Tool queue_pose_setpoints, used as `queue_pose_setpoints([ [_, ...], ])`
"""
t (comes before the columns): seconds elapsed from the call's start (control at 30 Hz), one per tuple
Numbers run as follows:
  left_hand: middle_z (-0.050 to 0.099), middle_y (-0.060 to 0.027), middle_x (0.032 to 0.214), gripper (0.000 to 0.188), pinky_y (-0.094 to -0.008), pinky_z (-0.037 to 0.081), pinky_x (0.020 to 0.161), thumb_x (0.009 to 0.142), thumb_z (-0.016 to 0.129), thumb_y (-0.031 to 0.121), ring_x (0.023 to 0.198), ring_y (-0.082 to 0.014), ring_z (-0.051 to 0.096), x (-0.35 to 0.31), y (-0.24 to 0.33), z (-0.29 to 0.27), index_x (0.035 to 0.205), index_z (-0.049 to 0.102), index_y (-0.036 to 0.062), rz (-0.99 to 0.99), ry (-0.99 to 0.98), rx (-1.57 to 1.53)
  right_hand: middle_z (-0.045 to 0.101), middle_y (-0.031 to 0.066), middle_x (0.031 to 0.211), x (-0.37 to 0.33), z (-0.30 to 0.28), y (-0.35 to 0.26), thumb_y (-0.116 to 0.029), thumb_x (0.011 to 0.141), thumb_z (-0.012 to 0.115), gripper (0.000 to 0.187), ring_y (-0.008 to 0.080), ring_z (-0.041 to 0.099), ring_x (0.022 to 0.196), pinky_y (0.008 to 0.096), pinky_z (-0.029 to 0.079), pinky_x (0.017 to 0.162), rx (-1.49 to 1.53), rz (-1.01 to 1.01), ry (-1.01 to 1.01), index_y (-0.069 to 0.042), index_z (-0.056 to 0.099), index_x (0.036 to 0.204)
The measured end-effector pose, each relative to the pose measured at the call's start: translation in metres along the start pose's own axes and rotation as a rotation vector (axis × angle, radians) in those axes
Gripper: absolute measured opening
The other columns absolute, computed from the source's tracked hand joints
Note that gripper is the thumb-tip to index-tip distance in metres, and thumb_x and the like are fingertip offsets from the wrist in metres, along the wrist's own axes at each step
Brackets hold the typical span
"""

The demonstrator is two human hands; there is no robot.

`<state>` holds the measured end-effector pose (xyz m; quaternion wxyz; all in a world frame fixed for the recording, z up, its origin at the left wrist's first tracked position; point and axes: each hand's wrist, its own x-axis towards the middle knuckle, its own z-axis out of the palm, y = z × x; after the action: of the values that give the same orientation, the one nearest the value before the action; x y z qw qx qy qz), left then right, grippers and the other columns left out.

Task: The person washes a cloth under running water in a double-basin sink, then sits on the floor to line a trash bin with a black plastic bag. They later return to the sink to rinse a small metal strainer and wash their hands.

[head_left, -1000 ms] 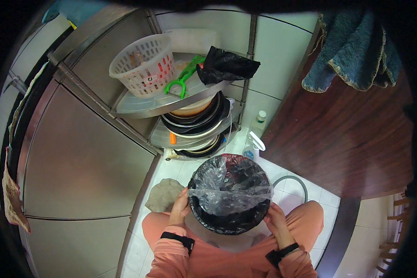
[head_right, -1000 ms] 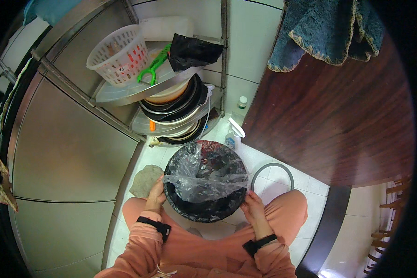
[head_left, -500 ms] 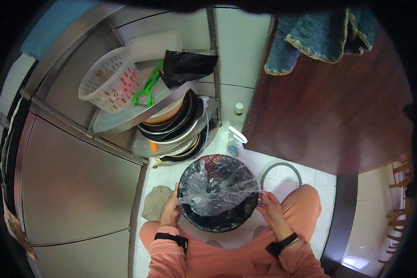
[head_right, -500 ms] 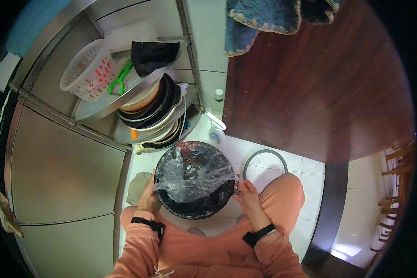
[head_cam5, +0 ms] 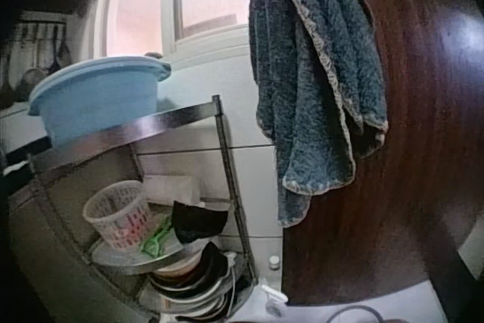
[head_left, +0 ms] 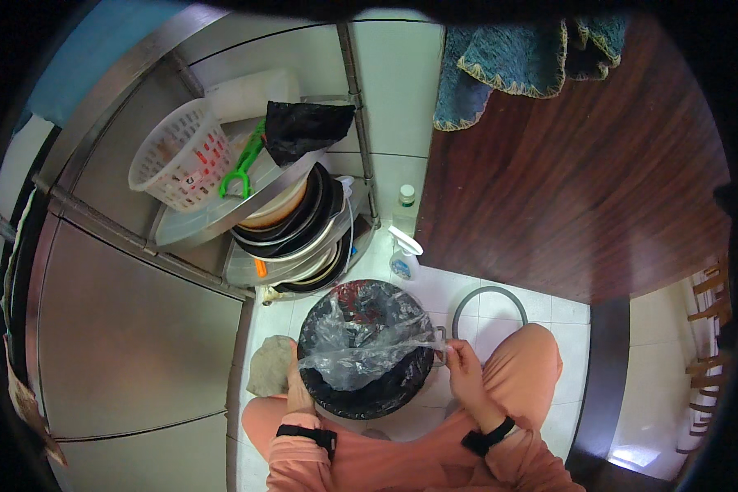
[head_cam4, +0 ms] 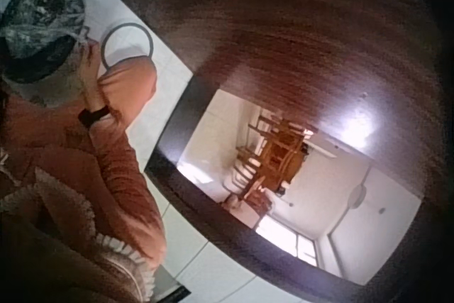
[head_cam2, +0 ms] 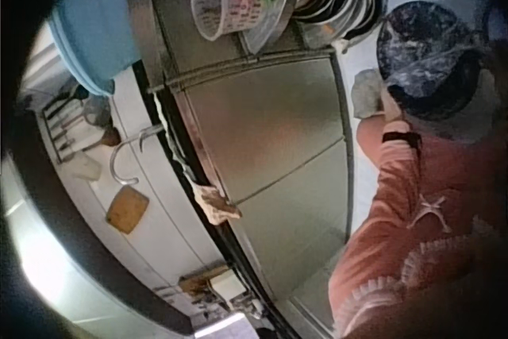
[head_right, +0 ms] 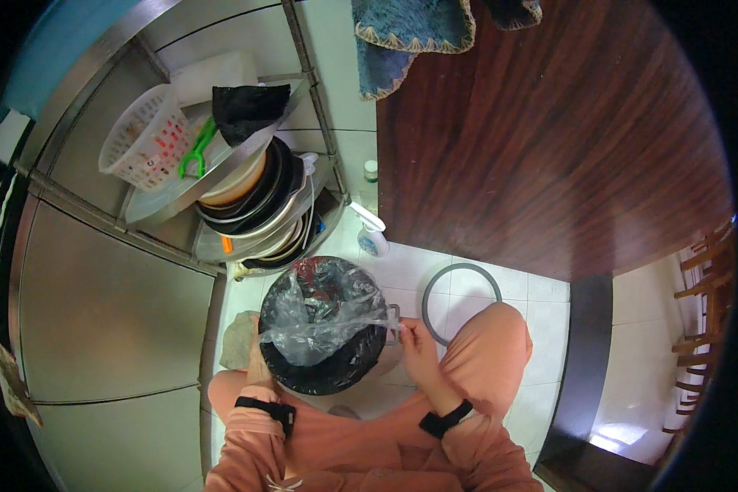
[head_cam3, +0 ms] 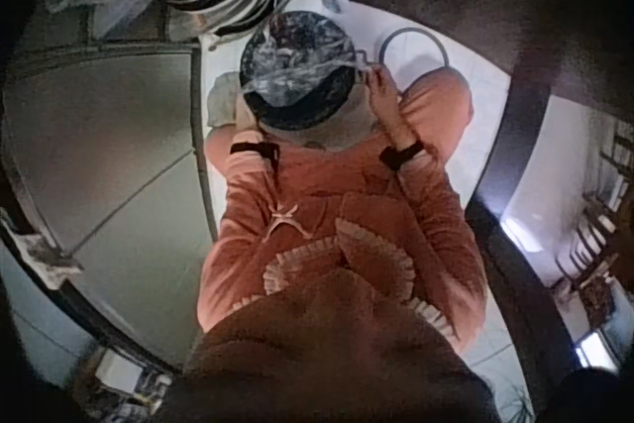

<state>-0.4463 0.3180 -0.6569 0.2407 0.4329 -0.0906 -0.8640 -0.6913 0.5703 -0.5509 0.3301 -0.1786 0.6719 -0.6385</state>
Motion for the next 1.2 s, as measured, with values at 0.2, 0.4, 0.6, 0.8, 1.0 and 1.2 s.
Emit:
queue_pose_setpoints([
  [0.2,0.065,-0.0106,0.094,0.065,-0.0354,0.049,0.082,0.085,0.048,0.064,0.084,-0.026,0.061,-0.071,-0.005,0.058,0.104,0.064,0.0035,0.215,-0.031,0.258,0.056,0.0134,0.108,-0.018,0.005,-0.025,0.002,0.09,0.051,0.011,0.0181,0.054,0.088,0.0255,0.044,0.078,-0.142,-0.366,-0.007,0.001,0.055,0.1],
  [0.4,0.065,-0.0107,0.093,0.067,-0.0356,0.048,0.082,0.085,0.047,0.064,0.085,-0.026,0.06,-0.049,-0.003,0.045,0.105,0.063,0.0024,0.149,0.076,0.223,0.056,0.016,0.108,-0.028,0.002,-0.032,0.009,0.075,0.057,0.027,0.0292,0.057,0.094,0.0313,0.047,0.081,-0.478,-0.748,-0.075,0.0,0.059,0.101],
  [0.6,0.065,-0.0108,0.093,0.068,-0.0358,0.048,0.082,0.085,0.047,0.065,0.086,-0.0261,0.06,-0.003,-0.004,-0.01,0.106,0.063,0.0013,0.099,0.215,0.137,0.054,0.0186,0.11,-0.025,-0.011,-0.004,0.011,0.071,0.058,0.041,0.0352,0.057,0.099,0.036,0.049,0.082,-0.513,-0.884,-0.262,-0.003,0.058,0.109],
  [0.8,0.064,-0.0117,0.097,0.073,-0.0386,0.047,0.083,0.085,0.046,0.066,0.091,-0.0265,0.058,0.01,-0.005,-0.002,0.111,0.059,-0.0009,0.153,0.189,0.01,0.052,0.0183,0.109,0.0,-0.011,-0.02,0.003,0.074,0.058,0.039,0.0368,0.057,0.101,0.0389,0.053,0.077,-0.99,-0.617,-0.23,-0.007,0.058,0.112],
  [1.0,0.06,-0.0126,0.103,0.073,-0.0355,0.049,0.072,0.087,0.05,0.06,0.084,-0.022,0.059,-0.015,-0.024,0.058,0.113,0.052,-0.0088,0.522,0.374,0.318,0.052,0.0156,0.118,-0.004,-0.016,-0.092,-0.009,0.08,0.061,0.035,0.0335,0.056,0.106,0.0407,0.051,0.081,-1.245,-0.209,-0.316,-0.005,0.057,0.114],
  [1.2,0.06,-0.0127,0.085,0.047,-0.0388,0.043,0.07,0.087,0.061,0.041,0.076,-0.0226,0.055,-0.056,-0.007,0.107,0.099,0.057,-0.0049,1.096,0.524,0.974,0.048,0.0185,0.126,0.014,0.018,-0.09,-0.012,0.08,0.064,0.051,0.0364,0.042,0.122,0.0416,0.037,0.101,-1.015,-0.686,-0.491,-0.002,0.047,0.127],
])
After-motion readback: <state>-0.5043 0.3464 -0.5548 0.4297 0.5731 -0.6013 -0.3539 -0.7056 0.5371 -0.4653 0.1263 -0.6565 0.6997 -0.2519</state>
